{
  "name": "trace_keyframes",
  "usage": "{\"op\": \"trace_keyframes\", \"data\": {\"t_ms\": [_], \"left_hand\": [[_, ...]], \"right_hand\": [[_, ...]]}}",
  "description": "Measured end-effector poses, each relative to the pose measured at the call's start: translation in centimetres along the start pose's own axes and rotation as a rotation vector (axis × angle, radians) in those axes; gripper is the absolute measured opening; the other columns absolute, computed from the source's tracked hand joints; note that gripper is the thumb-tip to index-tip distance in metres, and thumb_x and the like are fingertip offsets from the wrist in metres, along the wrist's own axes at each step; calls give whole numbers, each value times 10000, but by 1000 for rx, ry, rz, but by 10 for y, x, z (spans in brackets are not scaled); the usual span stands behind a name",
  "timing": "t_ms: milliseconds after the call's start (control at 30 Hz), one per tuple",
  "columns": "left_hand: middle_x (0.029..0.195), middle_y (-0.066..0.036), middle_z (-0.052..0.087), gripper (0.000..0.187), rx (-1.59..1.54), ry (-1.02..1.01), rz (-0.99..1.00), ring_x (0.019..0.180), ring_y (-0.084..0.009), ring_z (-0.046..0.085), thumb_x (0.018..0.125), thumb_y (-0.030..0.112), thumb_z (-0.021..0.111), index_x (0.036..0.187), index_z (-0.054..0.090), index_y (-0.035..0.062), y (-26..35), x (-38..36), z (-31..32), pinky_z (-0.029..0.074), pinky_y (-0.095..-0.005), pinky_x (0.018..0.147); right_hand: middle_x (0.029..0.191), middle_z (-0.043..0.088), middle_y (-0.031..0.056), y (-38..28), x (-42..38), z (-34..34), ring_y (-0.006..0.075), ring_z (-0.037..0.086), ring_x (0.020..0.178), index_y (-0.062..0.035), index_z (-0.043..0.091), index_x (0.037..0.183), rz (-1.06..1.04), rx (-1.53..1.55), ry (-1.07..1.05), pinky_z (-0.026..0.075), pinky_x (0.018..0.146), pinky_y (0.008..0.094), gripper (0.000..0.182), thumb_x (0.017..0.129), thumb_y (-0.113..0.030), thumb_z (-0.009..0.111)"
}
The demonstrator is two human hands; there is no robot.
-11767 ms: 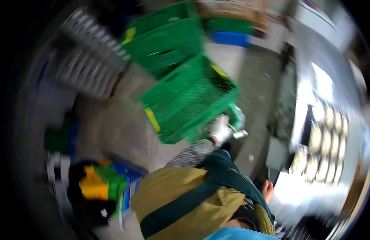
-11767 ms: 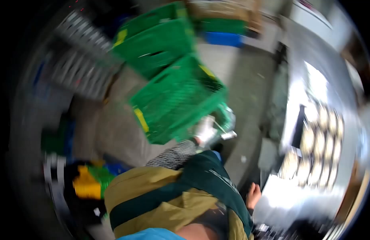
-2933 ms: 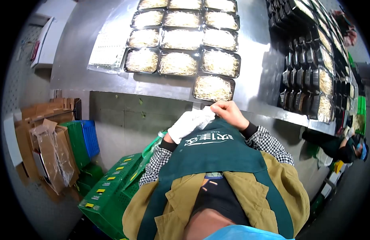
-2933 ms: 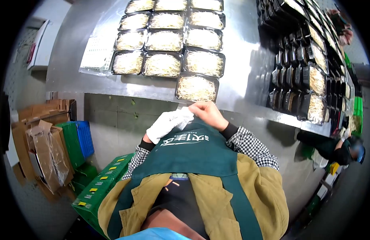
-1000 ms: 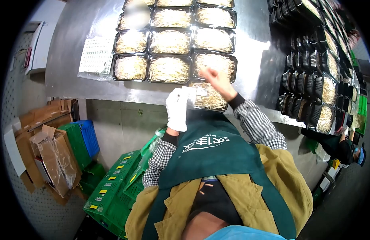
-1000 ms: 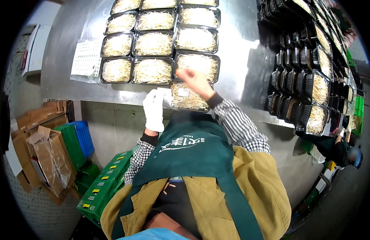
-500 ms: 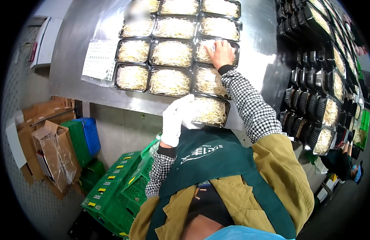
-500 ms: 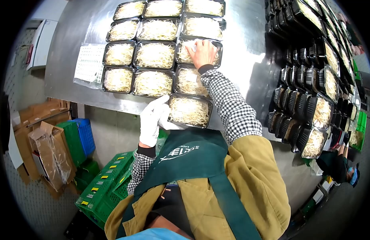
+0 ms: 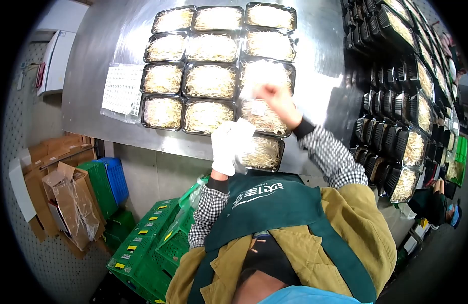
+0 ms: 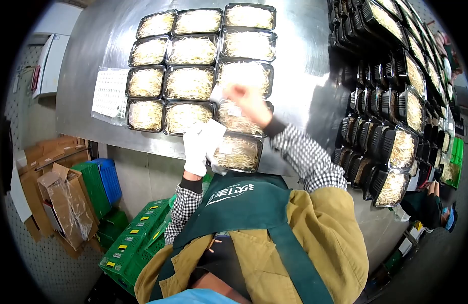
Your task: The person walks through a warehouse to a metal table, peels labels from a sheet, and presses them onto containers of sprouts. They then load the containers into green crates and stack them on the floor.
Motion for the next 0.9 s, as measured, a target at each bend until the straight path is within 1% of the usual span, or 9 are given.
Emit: {"op": "trace_keyframes", "data": {"t_ms": [33, 133, 267, 400, 467, 533, 600, 800, 900], "left_hand": [[818, -60, 632, 150, -164, -80, -75, 661, -103, 570, 876, 41, 529, 968, 615, -41, 5, -4, 6, 465, -219, 565], [811, -67, 629, 254, -109, -72, -148, 638, -105, 584, 870, 54, 549, 1093, 585, -62, 7, -13, 5, 473, -205, 530], [809, -61, 623, 355, -277, -84, -139, 574, -79, 561, 884, 72, 541, 1210, 517, -65, 13, -21, -11, 448, -161, 462], [834, -70, 642, 221, -124, -8, -140, 698, -96, 587, 893, 59, 537, 1081, 599, -38, 6, -17, -26, 470, -207, 643], [835, -37, 644, 159, 22, 135, -92, 718, -94, 572, 890, 77, 542, 995, 622, -12, 15, -8, -21, 451, -219, 689], [825, -5, 594, 152, 2, 234, 33, 664, -42, 498, 907, 73, 517, 1007, 606, 1, 14, 2, -11, 405, -201, 569], [827, -2, 582, 139, -41, 351, 116, 656, -52, 496, 905, 69, 515, 994, 601, 5, -25, 23, -14, 410, -204, 567], [670, 0, 553, 86, -200, 265, 1, 583, -49, 489, 896, 72, 540, 853, 589, 15, -2, 26, 14, 401, -187, 500], [746, -20, 558, 78, -300, 407, 25, 645, -67, 504, 898, 73, 536, 912, 577, 9, -22, 24, -1, 416, -200, 538]], "right_hand": [[637, 626, 20, 5, 32, -23, 61, 551, 602, -52, 694, 840, 126, -153, 103, 448, 585, 239, 211, 834, -256, 639], [735, 659, 75, 25, 124, -62, 261, 616, 734, -92, 693, 777, -190, -607, 485, 446, 692, 385, 242, 776, -331, 655], [885, 572, 77, 60, 165, -51, 266, 553, 875, -136, 652, 812, -274, -1037, 546, 393, 760, 414, 297, 736, -420, 692], [937, 564, 107, 67, 162, -62, 290, 545, 893, -76, 535, 1018, -342, -893, 581, 404, 778, 428, 259, 795, -179, 619], [893, 610, 159, 46, 133, -51, 313, 589, 836, -32, 566, 988, -294, -760, 473, 460, 729, 412, 194, 869, -184, 544], [912, 673, 99, -11, 78, -21, 152, 626, 844, -27, 650, 1009, 190, -331, -63, 473, 761, 293, 315, 914, -308, 545], [916, 665, 18, -20, 22, 15, 115, 595, 880, -39, 656, 1009, 147, 257, -572, 467, 806, 279, 339, 904, -348, 563], [908, 656, 15, -4, 54, -26, 48, 545, 784, -28, 663, 932, 312, 1, -212, 446, 711, 230, 213, 884, -230, 614], [961, 656, 26, -20, 85, -18, 53, 535, 793, -44, 645, 1033, 307, -28, -569, 439, 706, 223, 366, 879, -373, 602]]}}
Point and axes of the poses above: each hand's wrist, its own x-axis towards the middle knuckle, its own z-axis out of the palm, y = z × x, the point moved 3 cm from there along x, towards the middle knuckle
